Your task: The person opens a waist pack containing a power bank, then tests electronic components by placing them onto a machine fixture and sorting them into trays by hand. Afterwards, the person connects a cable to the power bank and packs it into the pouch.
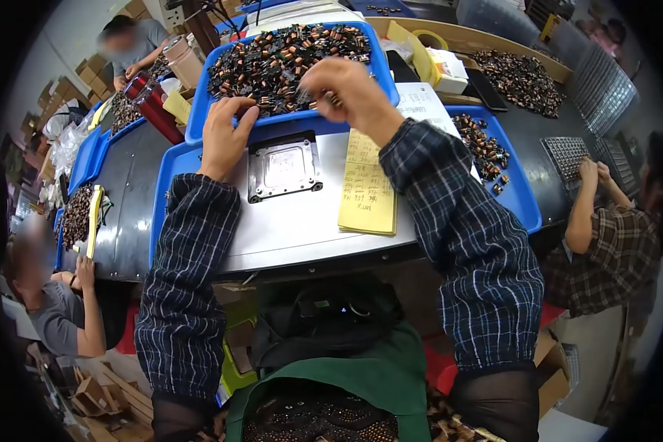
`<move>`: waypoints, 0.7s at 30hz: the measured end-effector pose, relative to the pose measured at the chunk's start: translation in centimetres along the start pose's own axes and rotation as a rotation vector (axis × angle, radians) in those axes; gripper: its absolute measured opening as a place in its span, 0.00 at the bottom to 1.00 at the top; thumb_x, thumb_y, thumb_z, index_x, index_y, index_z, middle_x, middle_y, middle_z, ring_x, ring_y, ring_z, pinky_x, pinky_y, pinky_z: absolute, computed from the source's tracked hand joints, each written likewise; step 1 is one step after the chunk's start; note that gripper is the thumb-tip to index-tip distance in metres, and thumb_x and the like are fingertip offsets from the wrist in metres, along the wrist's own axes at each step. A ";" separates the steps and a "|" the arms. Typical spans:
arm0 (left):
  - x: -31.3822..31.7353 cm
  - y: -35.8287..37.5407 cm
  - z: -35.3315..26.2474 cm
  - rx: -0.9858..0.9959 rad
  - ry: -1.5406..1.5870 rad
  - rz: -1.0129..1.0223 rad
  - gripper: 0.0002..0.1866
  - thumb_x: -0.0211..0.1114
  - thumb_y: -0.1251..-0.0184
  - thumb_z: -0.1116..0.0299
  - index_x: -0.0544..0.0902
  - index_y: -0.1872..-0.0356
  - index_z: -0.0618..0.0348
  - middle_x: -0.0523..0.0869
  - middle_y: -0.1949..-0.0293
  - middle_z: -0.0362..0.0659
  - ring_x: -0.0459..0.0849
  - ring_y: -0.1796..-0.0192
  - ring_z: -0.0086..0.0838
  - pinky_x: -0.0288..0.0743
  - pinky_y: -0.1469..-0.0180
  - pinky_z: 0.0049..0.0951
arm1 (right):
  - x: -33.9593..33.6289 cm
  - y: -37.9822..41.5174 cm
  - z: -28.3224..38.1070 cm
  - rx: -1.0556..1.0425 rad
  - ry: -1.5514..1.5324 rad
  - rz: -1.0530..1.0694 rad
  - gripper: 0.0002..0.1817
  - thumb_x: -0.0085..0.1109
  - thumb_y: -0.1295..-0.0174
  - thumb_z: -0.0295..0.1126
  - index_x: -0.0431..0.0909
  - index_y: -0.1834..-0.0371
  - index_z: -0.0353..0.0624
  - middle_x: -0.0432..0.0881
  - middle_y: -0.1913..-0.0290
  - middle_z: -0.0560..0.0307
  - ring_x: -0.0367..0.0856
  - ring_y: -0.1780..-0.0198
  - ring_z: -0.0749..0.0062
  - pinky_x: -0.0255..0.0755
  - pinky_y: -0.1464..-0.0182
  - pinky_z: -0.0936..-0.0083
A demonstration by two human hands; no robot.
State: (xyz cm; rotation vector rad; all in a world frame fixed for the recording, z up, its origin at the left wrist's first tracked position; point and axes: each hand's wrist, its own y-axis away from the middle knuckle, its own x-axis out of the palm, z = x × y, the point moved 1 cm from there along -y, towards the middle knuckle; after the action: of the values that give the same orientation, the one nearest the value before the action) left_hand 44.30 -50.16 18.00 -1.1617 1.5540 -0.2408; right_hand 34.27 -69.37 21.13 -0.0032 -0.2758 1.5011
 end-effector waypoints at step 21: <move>-1.0 0.8 1.9 -0.227 0.398 0.081 0.11 0.63 0.51 0.72 0.82 0.63 0.59 0.81 0.71 0.40 0.76 0.70 0.23 0.70 0.66 0.22 | -4.7 -2.7 -0.8 -0.200 1.969 -0.258 0.06 0.52 0.51 0.28 0.78 0.74 0.40 0.77 0.67 0.49 0.78 0.68 0.55 0.72 0.65 0.64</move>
State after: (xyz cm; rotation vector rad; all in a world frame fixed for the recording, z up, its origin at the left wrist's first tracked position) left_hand 45.36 -48.19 17.47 -1.2768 2.0153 -0.2575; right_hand 36.81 -74.08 19.98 -1.4361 1.1133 0.6532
